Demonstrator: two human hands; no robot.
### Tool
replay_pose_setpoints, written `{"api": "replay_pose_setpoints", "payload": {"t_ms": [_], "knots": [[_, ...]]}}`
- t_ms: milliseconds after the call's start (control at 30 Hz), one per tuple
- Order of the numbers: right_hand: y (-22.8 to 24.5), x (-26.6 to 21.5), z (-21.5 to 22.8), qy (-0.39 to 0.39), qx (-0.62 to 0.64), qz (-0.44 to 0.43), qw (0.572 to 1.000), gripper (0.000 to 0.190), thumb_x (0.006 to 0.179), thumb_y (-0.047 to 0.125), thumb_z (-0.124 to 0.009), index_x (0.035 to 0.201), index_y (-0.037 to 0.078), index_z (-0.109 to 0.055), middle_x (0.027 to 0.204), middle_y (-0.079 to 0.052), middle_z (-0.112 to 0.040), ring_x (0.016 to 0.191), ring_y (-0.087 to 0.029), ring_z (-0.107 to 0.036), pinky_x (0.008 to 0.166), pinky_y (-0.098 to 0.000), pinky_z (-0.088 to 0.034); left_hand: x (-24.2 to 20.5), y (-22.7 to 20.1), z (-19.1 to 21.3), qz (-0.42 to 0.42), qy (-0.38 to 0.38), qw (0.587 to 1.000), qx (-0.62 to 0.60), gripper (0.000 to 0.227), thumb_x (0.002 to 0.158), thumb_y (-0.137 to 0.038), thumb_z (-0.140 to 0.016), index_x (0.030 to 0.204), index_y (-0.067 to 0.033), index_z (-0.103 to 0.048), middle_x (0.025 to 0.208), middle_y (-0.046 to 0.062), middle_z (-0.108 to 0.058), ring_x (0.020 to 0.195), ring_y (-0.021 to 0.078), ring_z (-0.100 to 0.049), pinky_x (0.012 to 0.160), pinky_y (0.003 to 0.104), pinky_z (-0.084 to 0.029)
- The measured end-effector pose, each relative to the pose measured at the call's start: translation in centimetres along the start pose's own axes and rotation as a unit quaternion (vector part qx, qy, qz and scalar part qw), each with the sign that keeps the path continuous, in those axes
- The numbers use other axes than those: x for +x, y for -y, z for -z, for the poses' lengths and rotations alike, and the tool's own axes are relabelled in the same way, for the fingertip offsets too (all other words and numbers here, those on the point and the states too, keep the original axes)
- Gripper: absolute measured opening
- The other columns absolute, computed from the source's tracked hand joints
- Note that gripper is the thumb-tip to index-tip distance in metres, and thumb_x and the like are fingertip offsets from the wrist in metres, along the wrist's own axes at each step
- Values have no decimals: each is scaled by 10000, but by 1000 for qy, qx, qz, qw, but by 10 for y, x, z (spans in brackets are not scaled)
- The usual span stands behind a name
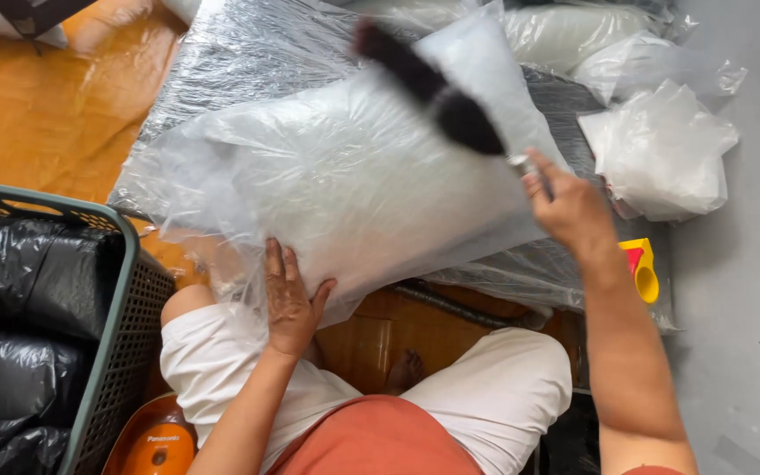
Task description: Dusting a plastic bag and using a vacuum hose to remove air and compress a cushion inside for packaging.
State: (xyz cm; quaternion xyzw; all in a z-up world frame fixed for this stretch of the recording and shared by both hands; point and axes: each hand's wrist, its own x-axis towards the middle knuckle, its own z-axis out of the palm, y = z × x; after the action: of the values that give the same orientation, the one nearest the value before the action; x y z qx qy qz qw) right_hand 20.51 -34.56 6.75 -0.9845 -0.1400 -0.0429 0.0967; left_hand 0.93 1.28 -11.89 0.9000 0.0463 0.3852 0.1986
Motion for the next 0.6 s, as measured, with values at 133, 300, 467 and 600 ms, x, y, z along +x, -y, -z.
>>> {"api": "replay_pose_setpoints", "payload": {"t_ms": [133,300,467,600], "knots": [[-7,31,25,-167,-194,-7,967,419,1101,325,-562,1420,84,-686,937,-178,-770,757,-395,-719,659,-469,-555,10,-7,13,9,8,998,-66,913,903,-306,-818,1575,5,-284,1627,310,-279,1489,490,-388,1223,503,-380],[87,-15,56,7,153,126,980,419,1001,314,-593,1406,228,-662,1132,-237,-726,1051,-504,-646,868,-603,-526,-2,7,-5,2,-10,999,-36,935,871,-464,-762,1542,51,-364,1605,328,-317,1471,470,-355,1176,531,-336],[-36,35,-4,9,-89,-50,995,481,1087,504,-446,1476,283,-621,1036,-242,-754,1000,-457,-714,868,-588,-524,4,5,3,-12,0,999,-43,947,890,-451,-752,1576,28,-310,1605,326,-318,1475,474,-352,1184,548,-333],[-5,18,11,-95,-126,-45,987,482,1137,315,-467,1515,39,-581,939,-322,-729,885,-497,-734,760,-579,-561,4,11,-2,-16,-5,999,-47,946,886,-471,-750,1559,37,-321,1590,335,-334,1466,483,-365,1177,563,-345]]}}
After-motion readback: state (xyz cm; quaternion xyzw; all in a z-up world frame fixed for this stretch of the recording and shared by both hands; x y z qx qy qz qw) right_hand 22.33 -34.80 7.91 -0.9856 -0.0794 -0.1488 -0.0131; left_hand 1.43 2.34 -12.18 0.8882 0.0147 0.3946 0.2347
